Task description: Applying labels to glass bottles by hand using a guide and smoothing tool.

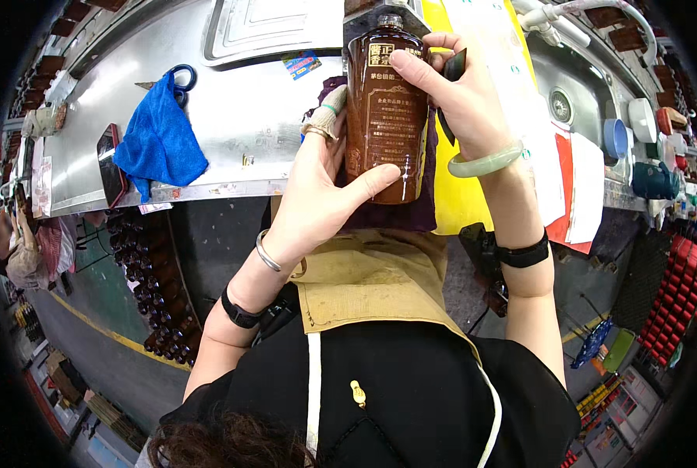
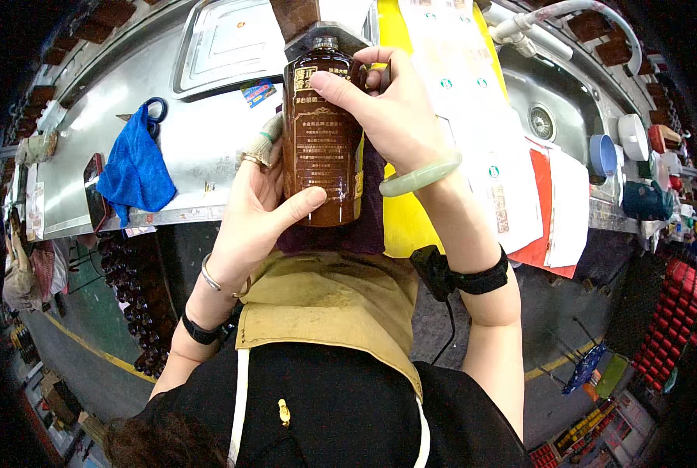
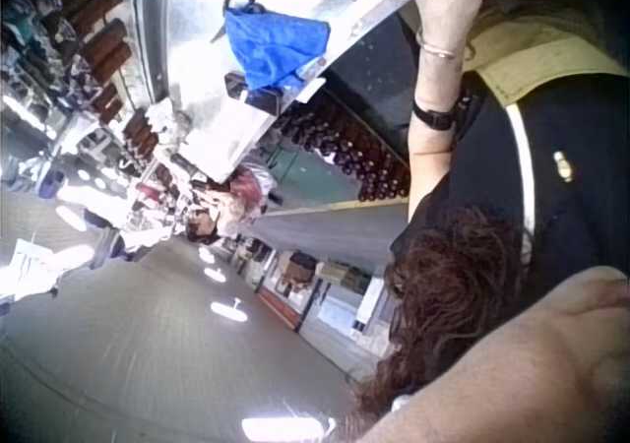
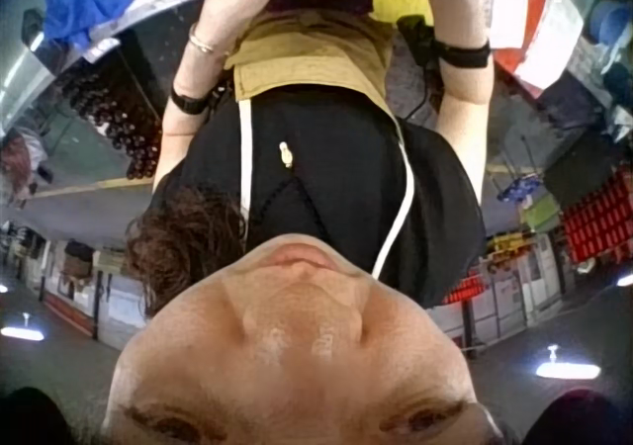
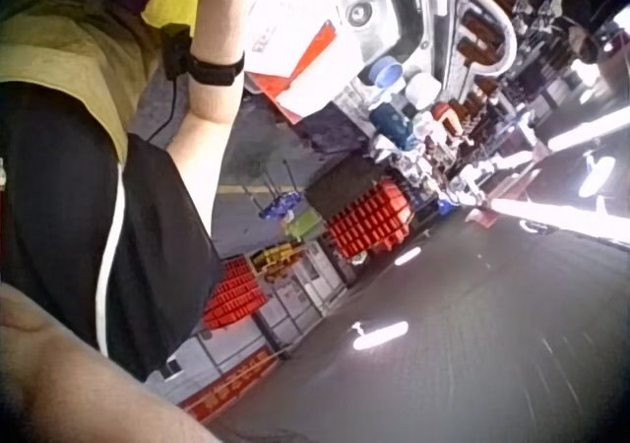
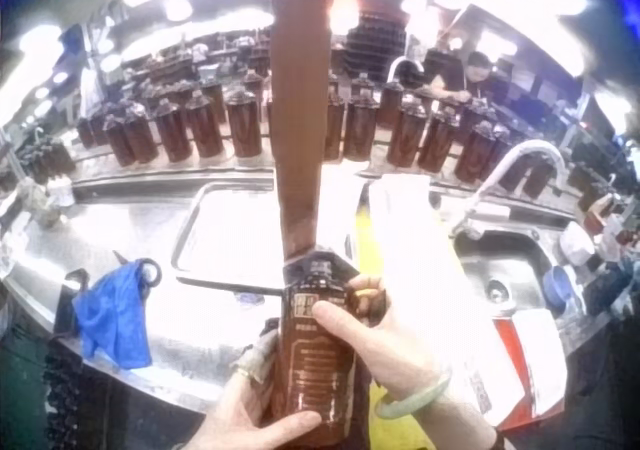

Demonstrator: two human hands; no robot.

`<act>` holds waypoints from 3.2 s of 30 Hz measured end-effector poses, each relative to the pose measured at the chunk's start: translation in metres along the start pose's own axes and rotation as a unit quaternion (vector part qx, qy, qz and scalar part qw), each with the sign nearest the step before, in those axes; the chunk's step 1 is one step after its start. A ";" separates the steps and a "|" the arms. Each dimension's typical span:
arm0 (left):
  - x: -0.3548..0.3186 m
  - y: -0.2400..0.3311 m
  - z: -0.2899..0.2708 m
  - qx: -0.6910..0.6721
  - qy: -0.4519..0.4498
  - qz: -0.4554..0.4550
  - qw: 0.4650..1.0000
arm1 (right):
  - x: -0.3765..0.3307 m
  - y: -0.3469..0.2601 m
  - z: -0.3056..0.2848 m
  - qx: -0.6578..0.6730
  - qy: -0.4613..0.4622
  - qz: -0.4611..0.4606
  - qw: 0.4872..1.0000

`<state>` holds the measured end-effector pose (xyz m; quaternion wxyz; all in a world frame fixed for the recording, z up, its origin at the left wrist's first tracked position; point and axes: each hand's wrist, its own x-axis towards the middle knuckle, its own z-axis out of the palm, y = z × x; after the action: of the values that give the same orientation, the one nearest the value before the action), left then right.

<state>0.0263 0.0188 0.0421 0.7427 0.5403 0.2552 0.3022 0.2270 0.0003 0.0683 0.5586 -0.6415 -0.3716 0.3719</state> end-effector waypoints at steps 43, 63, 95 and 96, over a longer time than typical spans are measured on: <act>-0.026 -0.003 -0.030 0.336 -0.078 0.169 0.923 | -0.074 -0.010 -0.027 -0.206 -0.121 -0.378 0.894; 0.039 0.010 -0.037 0.460 0.078 0.253 0.848 | 0.010 -0.038 -0.027 -0.357 0.040 -0.446 0.819; 0.086 0.034 -0.040 0.604 -0.167 0.354 0.694 | -0.073 -0.020 -0.032 -0.181 -0.185 -0.424 0.868; 0.082 0.035 -0.041 0.609 -0.191 0.358 0.681 | -0.075 -0.020 -0.039 -0.157 -0.096 -0.392 0.902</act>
<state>0.0475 0.1133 0.0593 0.1178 0.9697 0.0223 0.2130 0.2270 -0.0817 0.0970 0.5131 -0.4848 -0.6981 0.1197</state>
